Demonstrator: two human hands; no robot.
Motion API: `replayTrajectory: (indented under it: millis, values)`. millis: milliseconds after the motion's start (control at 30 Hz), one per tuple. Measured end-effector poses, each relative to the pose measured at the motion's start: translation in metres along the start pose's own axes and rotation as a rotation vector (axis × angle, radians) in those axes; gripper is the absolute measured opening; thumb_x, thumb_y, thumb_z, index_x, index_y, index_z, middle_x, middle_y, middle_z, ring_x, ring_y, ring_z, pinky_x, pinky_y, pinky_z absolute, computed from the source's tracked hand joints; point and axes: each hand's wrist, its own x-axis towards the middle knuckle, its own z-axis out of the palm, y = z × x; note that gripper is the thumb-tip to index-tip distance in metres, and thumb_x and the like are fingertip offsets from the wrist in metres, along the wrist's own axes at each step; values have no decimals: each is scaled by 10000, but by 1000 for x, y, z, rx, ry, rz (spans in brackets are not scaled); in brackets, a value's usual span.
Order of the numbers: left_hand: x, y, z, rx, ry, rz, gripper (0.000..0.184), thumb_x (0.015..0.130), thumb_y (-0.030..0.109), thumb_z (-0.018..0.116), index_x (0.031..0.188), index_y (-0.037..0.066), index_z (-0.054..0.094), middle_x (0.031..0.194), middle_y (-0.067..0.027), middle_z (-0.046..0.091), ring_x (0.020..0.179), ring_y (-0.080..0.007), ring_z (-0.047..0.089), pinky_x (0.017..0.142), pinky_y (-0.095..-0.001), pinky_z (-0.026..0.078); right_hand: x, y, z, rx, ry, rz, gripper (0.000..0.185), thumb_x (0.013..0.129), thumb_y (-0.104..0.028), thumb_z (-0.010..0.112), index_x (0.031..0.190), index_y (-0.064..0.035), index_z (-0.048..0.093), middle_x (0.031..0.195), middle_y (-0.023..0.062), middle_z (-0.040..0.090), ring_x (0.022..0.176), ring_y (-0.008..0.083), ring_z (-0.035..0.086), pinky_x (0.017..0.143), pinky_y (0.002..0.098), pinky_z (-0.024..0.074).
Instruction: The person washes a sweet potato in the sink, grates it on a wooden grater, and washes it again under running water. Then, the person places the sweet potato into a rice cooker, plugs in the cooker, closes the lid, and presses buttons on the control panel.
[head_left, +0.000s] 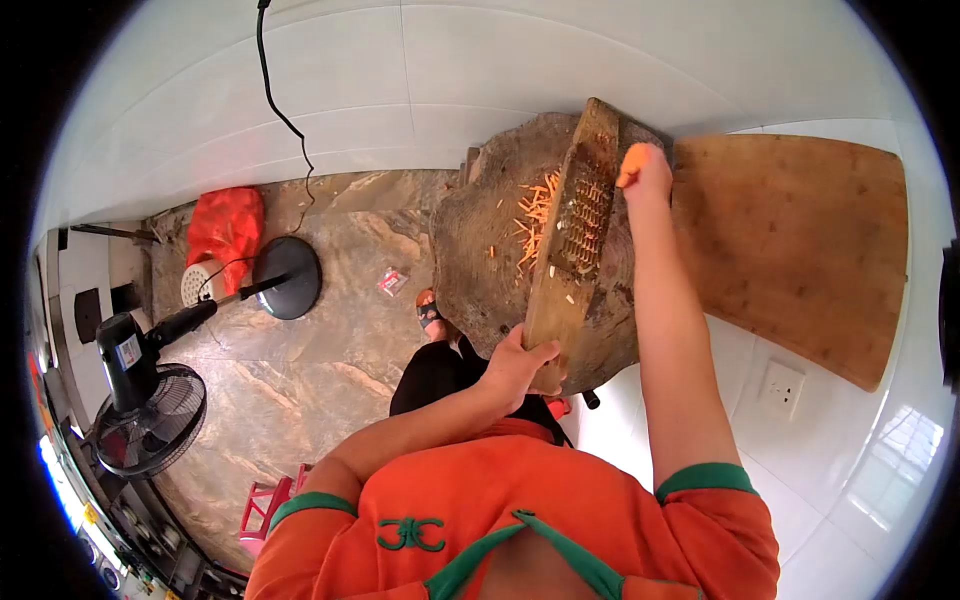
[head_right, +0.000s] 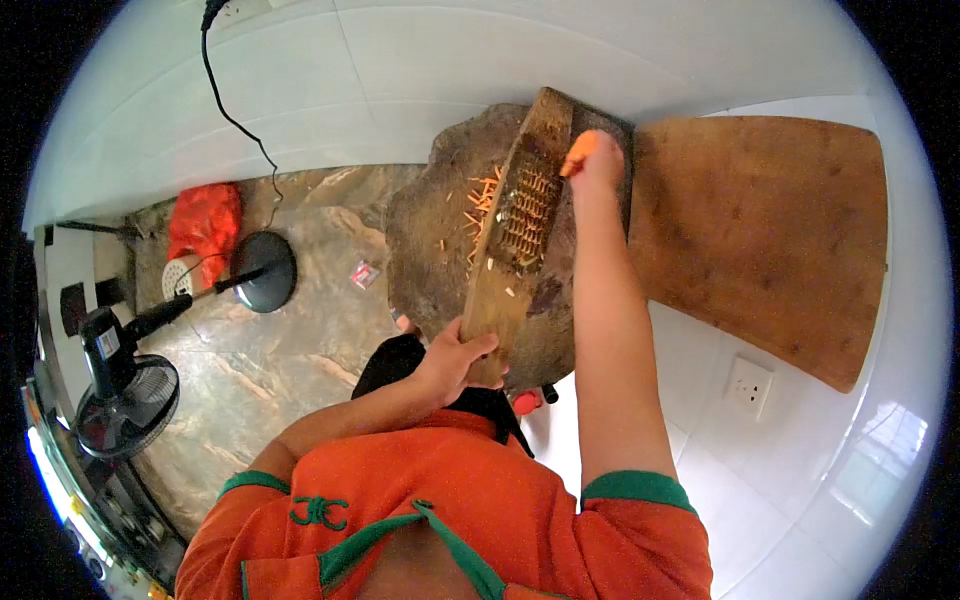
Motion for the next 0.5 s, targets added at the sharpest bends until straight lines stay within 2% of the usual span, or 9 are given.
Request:
replayTrajectory:
  millis: [33, 67, 167, 200, 300, 333, 433, 467, 500]
  values:
    - [2, -2, -2, -2, 0, 3, 387, 845, 151, 580, 1154, 86, 355, 954, -107, 545, 748, -259, 616, 567, -409, 551, -7, -13, -12, 239, -147, 156, 296, 874, -229, 445, 1046, 10, 472, 936, 157, 545, 813, 272, 565, 658, 322, 490]
    - [3, -4, -3, -1, -2, 3, 387, 844, 152, 580, 1153, 86, 357, 955, -108, 545, 749, -261, 617, 566, -412, 550, -16, -20, -23, 293, -172, 201, 302, 889, -254, 408, 1021, 8, 482, 939, 149, 540, 810, 260, 563, 661, 322, 503]
    - [2, -4, -3, -1, -12, 4, 392, 842, 155, 583, 1155, 87, 356, 950, -111, 546, 750, -268, 617, 564, -418, 548, -73, -45, -7, 502, -74, 241, 299, 894, -259, 423, 1000, 14, 484, 922, 157, 536, 780, 266, 568, 669, 327, 517]
    - [2, -3, -2, 2, -17, 4, 392, 842, 155, 582, 1155, 86, 355, 947, -110, 546, 749, -268, 617, 564, -418, 548, -80, -43, -10, 533, -150, 199, 317, 895, -273, 457, 1018, 18, 481, 925, 172, 538, 761, 273, 581, 679, 327, 526]
    - [0, -2, -3, 5, -27, 7, 389, 838, 153, 580, 1151, 83, 358, 936, -105, 547, 735, -256, 612, 562, -406, 545, -90, -39, -12, 430, -296, 164, 323, 885, -262, 507, 1043, 18, 474, 971, 176, 534, 790, 270, 588, 696, 331, 528]
    - [-2, -1, -2, 0, -34, 11, 386, 835, 152, 578, 1147, 82, 362, 932, -101, 547, 723, -243, 609, 560, -392, 542, -97, -38, -10, 387, -245, 169, 302, 876, -202, 534, 1084, 6, 465, 987, 163, 539, 809, 256, 594, 707, 339, 533]
    - [-2, 1, 0, 7, -12, 5, 383, 841, 155, 574, 1150, 85, 359, 931, -103, 545, 729, -256, 611, 569, -406, 548, -125, -30, 4, 43, -209, -94, 324, 871, -162, 543, 1131, 5, 446, 1021, 152, 531, 842, 245, 598, 710, 326, 526]
    - [-2, 0, 0, 10, 3, -3, 383, 846, 157, 573, 1154, 87, 355, 932, -106, 545, 737, -270, 614, 575, -419, 552, -141, -27, 10, -73, -208, -175, 432, 858, -143, 552, 1225, 12, 386, 1079, 150, 516, 948, 268, 570, 792, 343, 489]
    - [-2, -1, 0, 11, 0, -2, 385, 847, 157, 572, 1156, 88, 354, 934, -105, 544, 737, -268, 614, 576, -418, 553, -151, -19, 12, -264, -194, -310, 464, 853, -143, 554, 1246, 13, 365, 1103, 151, 505, 986, 273, 548, 824, 350, 467]
